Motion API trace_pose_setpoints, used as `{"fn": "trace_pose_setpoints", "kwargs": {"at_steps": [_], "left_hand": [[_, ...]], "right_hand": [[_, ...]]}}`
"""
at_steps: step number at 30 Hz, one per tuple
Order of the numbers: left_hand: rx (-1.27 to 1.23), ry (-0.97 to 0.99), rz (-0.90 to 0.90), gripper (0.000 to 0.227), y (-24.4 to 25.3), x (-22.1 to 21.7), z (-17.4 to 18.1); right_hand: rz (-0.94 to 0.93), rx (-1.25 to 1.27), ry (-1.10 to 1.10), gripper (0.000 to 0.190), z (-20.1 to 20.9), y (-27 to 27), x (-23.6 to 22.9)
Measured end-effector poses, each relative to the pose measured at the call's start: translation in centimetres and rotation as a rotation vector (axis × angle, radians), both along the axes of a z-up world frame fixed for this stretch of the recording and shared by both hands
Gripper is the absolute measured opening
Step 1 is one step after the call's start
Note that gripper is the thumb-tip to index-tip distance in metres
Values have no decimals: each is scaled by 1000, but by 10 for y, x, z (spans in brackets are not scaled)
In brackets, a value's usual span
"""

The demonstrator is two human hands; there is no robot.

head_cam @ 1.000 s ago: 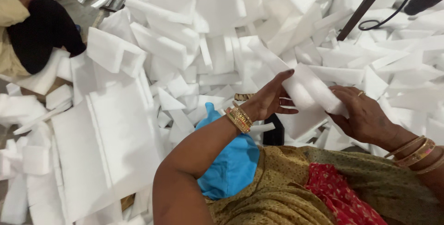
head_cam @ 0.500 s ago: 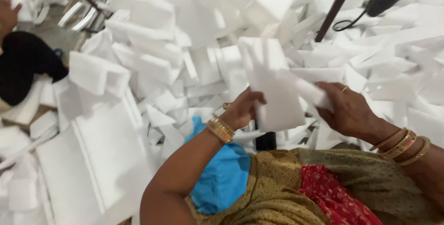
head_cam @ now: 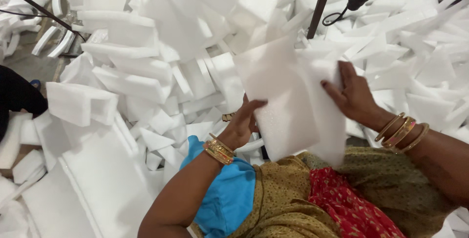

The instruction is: The person sits on the floor surrounded by white foam pieces and repeatedly picks up rectangular foam blocks. They place each block under a vertical cutting tool to slice it, then discard the cut pieces back into the pile. The process is repeated continuously with multiple foam blocks.

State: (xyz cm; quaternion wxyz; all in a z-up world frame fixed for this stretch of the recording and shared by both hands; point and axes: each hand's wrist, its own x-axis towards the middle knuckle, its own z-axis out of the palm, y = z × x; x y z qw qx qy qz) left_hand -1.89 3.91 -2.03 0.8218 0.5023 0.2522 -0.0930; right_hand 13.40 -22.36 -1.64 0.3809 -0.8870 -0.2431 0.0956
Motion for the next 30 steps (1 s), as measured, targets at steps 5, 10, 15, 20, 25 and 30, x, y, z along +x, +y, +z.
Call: {"fn": "trace_pose_setpoints", "kwargs": {"at_steps": [5,10,15,20,25,30], "left_hand": [[75,-386,220,73,-13,14,18],[83,-588,182,74,-12,19,16],[-54,-388,219,80,-8,21,17],[-95,-365,223,80,-21,21,20],[-115,-439,166,83,-26,26,21],[-143,-412,109,90,-26,32,15]], "right_hand": [[138,189,-126,57,8,2,-23],[217,345,-132,54,10,-8,-19],[377,590,104,65,-2,-14,-22],[474,884,228,89,-17,-11,-11],[521,863,259,112,-19,-16,-3],[591,617,141,116,-5,-30,-1]]}}
